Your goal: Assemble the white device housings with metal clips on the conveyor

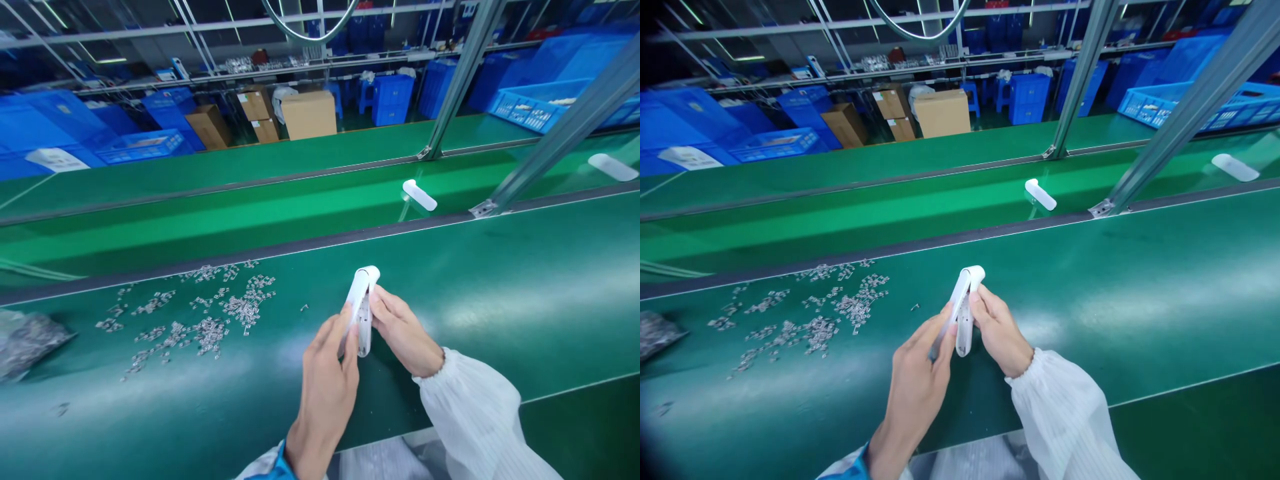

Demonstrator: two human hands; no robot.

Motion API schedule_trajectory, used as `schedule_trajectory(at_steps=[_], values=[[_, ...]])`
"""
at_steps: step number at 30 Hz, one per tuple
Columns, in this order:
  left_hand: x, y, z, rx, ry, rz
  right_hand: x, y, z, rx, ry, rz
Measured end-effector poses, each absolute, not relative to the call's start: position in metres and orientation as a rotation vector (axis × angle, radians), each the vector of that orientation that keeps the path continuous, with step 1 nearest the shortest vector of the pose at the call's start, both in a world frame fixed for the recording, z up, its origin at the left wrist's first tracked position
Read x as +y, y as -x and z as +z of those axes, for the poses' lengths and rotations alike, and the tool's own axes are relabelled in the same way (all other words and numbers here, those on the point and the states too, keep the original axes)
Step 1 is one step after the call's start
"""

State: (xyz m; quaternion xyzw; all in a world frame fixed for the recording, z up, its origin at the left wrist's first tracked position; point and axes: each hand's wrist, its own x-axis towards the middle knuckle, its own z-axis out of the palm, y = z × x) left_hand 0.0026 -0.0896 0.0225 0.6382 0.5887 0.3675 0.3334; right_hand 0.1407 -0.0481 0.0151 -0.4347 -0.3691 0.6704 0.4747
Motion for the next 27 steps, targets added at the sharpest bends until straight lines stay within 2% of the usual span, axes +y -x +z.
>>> schedule_trajectory(at_steps=[4, 10, 19, 22, 27], values=[[-0.088, 0.002, 0.031, 1.485, -1.454, 0.842, -0.049, -0.148, 0.018, -1.047, 0.959, 1.641], [-0.084, 0.000, 0.032, 1.271, -1.145, 0.937, -0.046, -0.148, 0.017, -1.131, 0.994, 1.561], [-0.090, 0.000, 0.024, 1.363, -1.071, 0.970, -0.045, -0.140, 0.019, -1.161, 0.974, 1.531], [-0.083, -0.001, 0.020, 1.311, -1.037, 0.998, -0.045, -0.131, 0.017, -1.137, 1.128, 1.366], [-0.068, 0.002, 0.022, 0.923, -0.619, 0.972, -0.037, -0.132, 0.027, -1.317, 1.519, 0.993]])
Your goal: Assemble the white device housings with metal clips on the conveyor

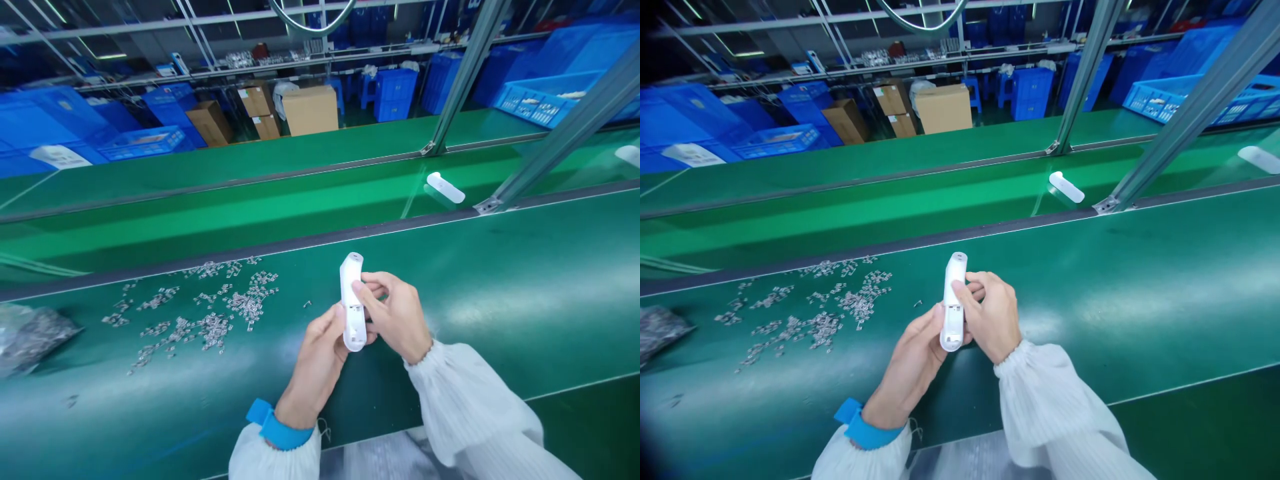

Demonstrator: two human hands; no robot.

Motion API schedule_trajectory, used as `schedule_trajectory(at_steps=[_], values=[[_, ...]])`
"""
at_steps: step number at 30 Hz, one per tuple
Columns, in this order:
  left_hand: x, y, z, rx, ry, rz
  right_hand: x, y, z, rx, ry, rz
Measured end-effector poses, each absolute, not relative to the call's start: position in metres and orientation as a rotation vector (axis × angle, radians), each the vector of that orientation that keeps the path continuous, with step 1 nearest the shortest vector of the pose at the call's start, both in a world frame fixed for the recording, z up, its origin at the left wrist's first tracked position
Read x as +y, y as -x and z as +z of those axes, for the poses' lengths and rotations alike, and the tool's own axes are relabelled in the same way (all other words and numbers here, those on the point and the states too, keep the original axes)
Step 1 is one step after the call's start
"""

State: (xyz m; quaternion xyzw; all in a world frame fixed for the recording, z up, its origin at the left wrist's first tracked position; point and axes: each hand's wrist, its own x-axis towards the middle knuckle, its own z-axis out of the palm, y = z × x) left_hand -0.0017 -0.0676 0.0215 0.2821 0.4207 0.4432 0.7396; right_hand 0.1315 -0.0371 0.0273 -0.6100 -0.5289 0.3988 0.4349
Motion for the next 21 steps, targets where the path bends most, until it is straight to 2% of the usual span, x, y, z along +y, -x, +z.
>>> schedule_trajectory(at_steps=[5, 10, 13, 17, 21], values=[[-0.069, 0.010, 0.025, 0.802, -0.413, 0.954, -0.035, -0.138, 0.043, -1.361, 1.565, 0.976], [-0.072, 0.016, 0.021, 0.828, -0.523, 0.957, -0.040, -0.129, 0.038, -1.286, 1.441, 1.097], [-0.073, 0.015, 0.018, 1.116, -0.894, 1.008, -0.043, -0.123, 0.031, -1.095, 1.147, 1.370], [-0.078, 0.011, 0.016, 1.594, -1.690, 0.931, -0.048, -0.117, 0.025, -0.680, 0.899, 1.674], [-0.080, 0.009, 0.016, 1.570, -2.104, 0.997, -0.053, -0.115, 0.023, -0.430, 0.793, 1.789]])
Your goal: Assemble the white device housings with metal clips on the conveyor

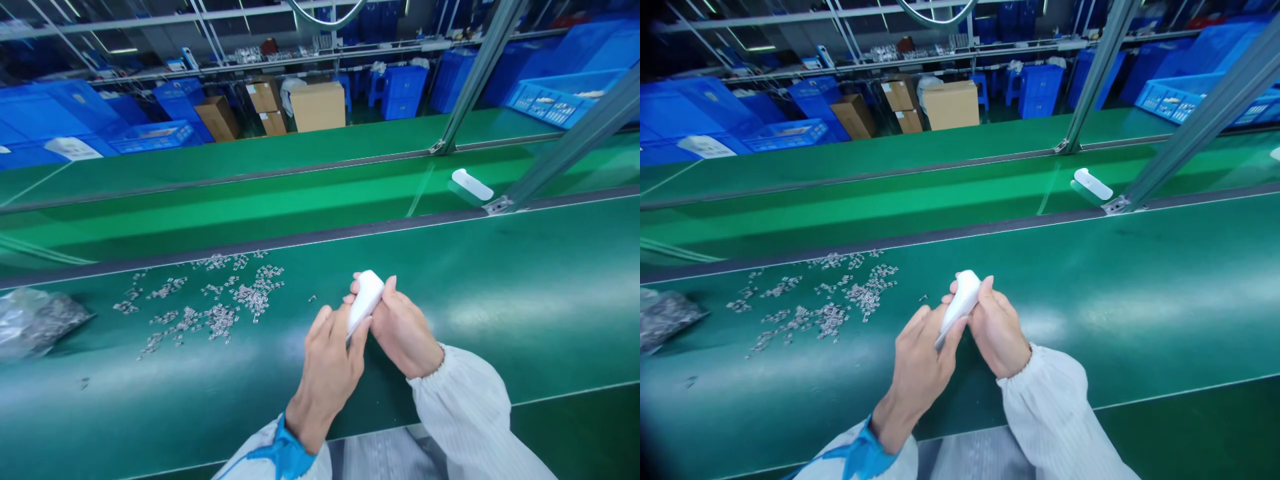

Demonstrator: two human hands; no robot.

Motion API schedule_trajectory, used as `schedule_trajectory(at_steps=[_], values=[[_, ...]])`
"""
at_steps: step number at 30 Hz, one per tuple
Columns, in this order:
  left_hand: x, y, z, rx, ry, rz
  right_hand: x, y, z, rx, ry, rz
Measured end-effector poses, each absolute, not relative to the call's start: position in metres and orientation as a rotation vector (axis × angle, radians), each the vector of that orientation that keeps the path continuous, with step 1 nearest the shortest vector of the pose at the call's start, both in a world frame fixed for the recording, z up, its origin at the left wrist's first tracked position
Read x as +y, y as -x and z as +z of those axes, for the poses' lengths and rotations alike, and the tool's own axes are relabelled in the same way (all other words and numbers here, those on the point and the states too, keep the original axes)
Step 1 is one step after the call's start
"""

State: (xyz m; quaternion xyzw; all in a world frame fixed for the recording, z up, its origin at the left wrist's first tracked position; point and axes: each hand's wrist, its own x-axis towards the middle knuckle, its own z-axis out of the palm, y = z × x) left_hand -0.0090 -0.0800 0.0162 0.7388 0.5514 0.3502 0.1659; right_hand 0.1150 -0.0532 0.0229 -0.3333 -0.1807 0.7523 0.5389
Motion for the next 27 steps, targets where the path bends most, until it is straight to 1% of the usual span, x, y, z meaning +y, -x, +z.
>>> schedule_trajectory(at_steps=[6, 12, 15, 18, 20, 23, 25, 27], values=[[-0.079, 0.010, 0.018, 1.506, -2.126, 0.788, -0.051, -0.120, 0.010, -0.254, 0.726, 1.839], [-0.091, 0.013, 0.010, 1.557, -2.234, 0.831, -0.051, -0.124, 0.012, -0.292, 0.557, 1.885], [-0.094, 0.013, 0.009, 1.567, -2.193, 0.893, -0.053, -0.123, 0.014, -0.286, 0.527, 1.895], [-0.091, 0.011, 0.018, 1.603, -1.821, 0.899, -0.055, -0.121, 0.013, -0.290, 0.590, 1.898], [-0.087, 0.010, 0.027, 1.574, -1.346, 0.755, -0.057, -0.120, 0.011, -0.313, 0.679, 1.900], [-0.081, 0.010, 0.037, 1.322, -0.784, 0.626, -0.062, -0.121, 0.009, -0.372, 0.785, 1.888], [-0.080, 0.011, 0.038, 1.142, -0.687, 0.670, -0.065, -0.121, 0.009, -0.467, 0.833, 1.870], [-0.081, 0.011, 0.033, 1.062, -0.693, 0.716, -0.067, -0.121, 0.010, -0.587, 0.892, 1.817]])
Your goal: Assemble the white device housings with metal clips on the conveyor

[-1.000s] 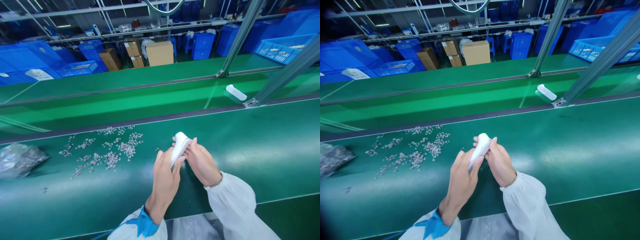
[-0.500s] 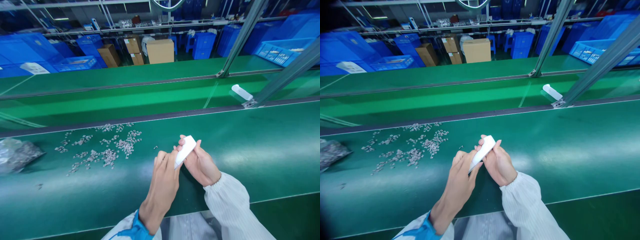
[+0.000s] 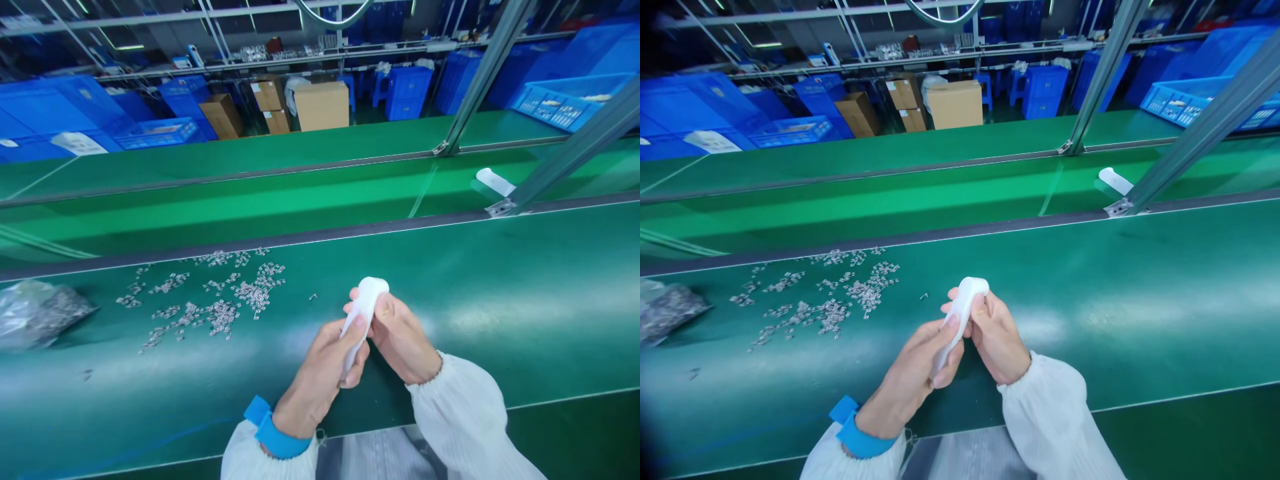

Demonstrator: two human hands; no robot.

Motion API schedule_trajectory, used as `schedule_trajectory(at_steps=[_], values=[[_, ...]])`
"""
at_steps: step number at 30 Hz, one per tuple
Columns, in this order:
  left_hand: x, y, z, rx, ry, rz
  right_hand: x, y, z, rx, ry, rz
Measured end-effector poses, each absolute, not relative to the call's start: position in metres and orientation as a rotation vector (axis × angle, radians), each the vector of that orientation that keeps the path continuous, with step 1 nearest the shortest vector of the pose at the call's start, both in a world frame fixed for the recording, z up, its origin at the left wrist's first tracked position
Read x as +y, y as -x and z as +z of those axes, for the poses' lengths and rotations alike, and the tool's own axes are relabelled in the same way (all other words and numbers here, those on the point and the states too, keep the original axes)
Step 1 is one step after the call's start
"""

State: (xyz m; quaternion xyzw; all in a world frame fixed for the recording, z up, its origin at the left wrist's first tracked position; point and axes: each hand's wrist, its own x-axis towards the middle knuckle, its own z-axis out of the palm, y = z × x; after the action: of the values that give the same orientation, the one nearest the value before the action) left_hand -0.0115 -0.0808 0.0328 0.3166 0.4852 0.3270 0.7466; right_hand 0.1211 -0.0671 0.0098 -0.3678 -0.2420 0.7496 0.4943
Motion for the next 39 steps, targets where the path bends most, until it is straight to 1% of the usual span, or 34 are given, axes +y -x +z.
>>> schedule_trajectory(at_steps=[5, 8, 11, 13, 16, 17, 19, 20, 24, 28, 32, 39], values=[[-0.080, 0.009, 0.011, 0.947, -0.597, 0.693, -0.060, -0.121, 0.014, -0.699, 1.113, 1.674], [-0.077, 0.003, 0.008, 0.985, -0.813, 0.736, -0.052, -0.123, 0.011, -0.601, 1.170, 1.689], [-0.071, 0.000, 0.013, 1.170, -1.356, 0.769, -0.052, -0.131, 0.001, -0.507, 1.099, 1.835], [-0.066, 0.005, 0.014, 1.326, -1.654, 0.777, -0.053, -0.141, -0.005, -0.574, 1.100, 1.924], [-0.058, 0.023, 0.007, 1.627, -1.802, 0.880, -0.042, -0.164, 0.000, -0.894, 1.273, 1.981], [-0.056, 0.030, 0.004, 1.736, -1.797, 0.930, -0.032, -0.172, 0.005, -1.056, 1.348, 1.951], [-0.053, 0.046, -0.005, 1.923, -1.768, 0.980, -0.001, -0.188, 0.020, -1.390, 1.474, 1.768], [-0.051, 0.054, -0.009, 1.988, -1.761, 0.959, 0.020, -0.195, 0.028, -1.525, 1.557, 1.568], [-0.052, 0.074, -0.025, 2.125, -1.691, 0.816, 0.117, -0.214, 0.042, -1.540, 1.755, 1.067], [-0.056, 0.079, -0.036, 2.146, -1.725, 0.765, 0.183, -0.225, 0.025, -1.519, 1.969, 0.663], [-0.061, 0.085, -0.042, 2.161, -1.723, 0.760, 0.192, -0.235, 0.000, -1.542, 2.082, 0.435], [-0.067, 0.101, -0.053, 2.187, -1.714, 0.791, 0.172, -0.250, -0.023, -1.759, 2.040, 0.154]])
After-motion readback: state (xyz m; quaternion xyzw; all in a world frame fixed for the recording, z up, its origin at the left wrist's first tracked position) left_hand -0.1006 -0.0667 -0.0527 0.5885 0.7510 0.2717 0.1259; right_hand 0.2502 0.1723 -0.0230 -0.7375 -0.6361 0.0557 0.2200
